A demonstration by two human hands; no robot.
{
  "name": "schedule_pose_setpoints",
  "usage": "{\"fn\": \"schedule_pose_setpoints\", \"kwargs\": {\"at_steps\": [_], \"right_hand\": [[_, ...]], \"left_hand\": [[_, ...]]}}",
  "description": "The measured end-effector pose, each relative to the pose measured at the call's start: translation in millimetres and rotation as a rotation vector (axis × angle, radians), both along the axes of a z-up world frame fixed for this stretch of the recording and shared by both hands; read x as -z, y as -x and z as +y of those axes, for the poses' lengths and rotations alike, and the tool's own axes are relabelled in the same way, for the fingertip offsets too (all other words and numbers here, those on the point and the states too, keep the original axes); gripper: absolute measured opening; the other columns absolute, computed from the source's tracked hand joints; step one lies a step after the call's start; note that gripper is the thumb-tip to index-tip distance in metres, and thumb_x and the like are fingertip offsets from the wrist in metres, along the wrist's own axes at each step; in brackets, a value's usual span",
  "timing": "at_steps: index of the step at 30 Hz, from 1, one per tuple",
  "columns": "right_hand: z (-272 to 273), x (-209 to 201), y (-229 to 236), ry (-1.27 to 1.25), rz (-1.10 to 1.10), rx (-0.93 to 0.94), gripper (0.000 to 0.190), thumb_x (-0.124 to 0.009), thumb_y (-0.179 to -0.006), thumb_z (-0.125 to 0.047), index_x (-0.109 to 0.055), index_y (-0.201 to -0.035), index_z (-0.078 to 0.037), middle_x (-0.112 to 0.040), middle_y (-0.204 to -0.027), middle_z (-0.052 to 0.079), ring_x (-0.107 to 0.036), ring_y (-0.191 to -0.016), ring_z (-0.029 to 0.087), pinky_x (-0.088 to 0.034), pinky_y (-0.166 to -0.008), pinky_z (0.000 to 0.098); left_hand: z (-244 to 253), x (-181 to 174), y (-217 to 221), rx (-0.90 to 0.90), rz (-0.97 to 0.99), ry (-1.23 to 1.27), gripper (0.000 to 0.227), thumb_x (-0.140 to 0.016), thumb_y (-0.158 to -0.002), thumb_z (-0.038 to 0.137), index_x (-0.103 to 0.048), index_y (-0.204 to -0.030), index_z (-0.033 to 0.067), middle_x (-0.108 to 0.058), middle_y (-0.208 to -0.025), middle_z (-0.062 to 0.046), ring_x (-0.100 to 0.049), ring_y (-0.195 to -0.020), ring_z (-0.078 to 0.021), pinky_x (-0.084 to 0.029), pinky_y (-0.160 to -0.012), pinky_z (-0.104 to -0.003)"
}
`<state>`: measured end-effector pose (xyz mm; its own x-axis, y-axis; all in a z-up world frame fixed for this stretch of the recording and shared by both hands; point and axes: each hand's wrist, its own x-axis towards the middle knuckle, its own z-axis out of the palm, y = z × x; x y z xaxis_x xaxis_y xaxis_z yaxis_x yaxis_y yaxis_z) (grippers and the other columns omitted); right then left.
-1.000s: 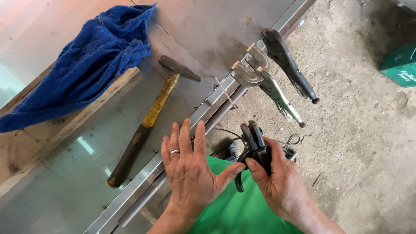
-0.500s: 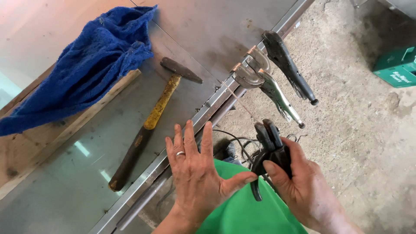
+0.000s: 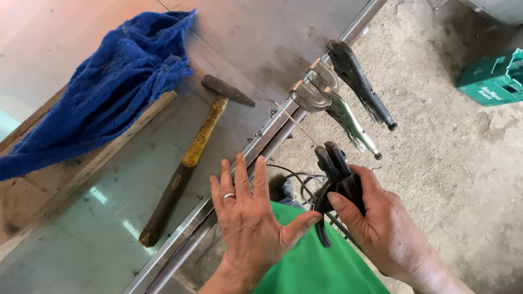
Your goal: The person welds a metal frame on a workbench using an arc welding electrode holder, striking sparks along the joint. They position locking pliers as clamps, chip the weld with a hammer, and reposition the workpiece between weld passes.
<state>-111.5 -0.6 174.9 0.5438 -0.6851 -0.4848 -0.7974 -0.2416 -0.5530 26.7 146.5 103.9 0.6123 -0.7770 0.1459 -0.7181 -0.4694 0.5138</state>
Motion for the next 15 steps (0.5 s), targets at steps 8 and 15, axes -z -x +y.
{"fn": "schedule_pose_setpoints", "kwargs": {"at_steps": [8, 15], "right_hand": [[1.2, 8.5, 9.8, -0.007, -0.027, -0.031, 0.057, -0.06, -0.095, -0.044, -0.049, -0.138, -0.008, -0.075, -0.082, 0.011, -0.076, -0.079, 0.031, -0.057, -0.064, 0.0414], [3.4, -1.9, 3.5, -0.008, -0.025, -0.011, 0.058, -0.06, -0.092, -0.046, -0.05, -0.135, -0.008, -0.076, -0.08, 0.012, -0.077, -0.077, 0.032, -0.057, -0.063, 0.042]], "left_hand": [[0.7, -2.7, -1.2, 0.018, 0.0, 0.02, 0.124, -0.053, -0.073, 0.091, -0.052, -0.141, -0.0115, -0.045, -0.148, -0.039, -0.035, -0.143, -0.0582, -0.018, -0.12, -0.068], [0.4, -1.8, -1.2, 0.019, -0.007, 0.02, 0.123, -0.055, -0.072, 0.091, -0.053, -0.14, -0.0112, -0.045, -0.148, -0.039, -0.035, -0.144, -0.0582, -0.018, -0.12, -0.067]]}}
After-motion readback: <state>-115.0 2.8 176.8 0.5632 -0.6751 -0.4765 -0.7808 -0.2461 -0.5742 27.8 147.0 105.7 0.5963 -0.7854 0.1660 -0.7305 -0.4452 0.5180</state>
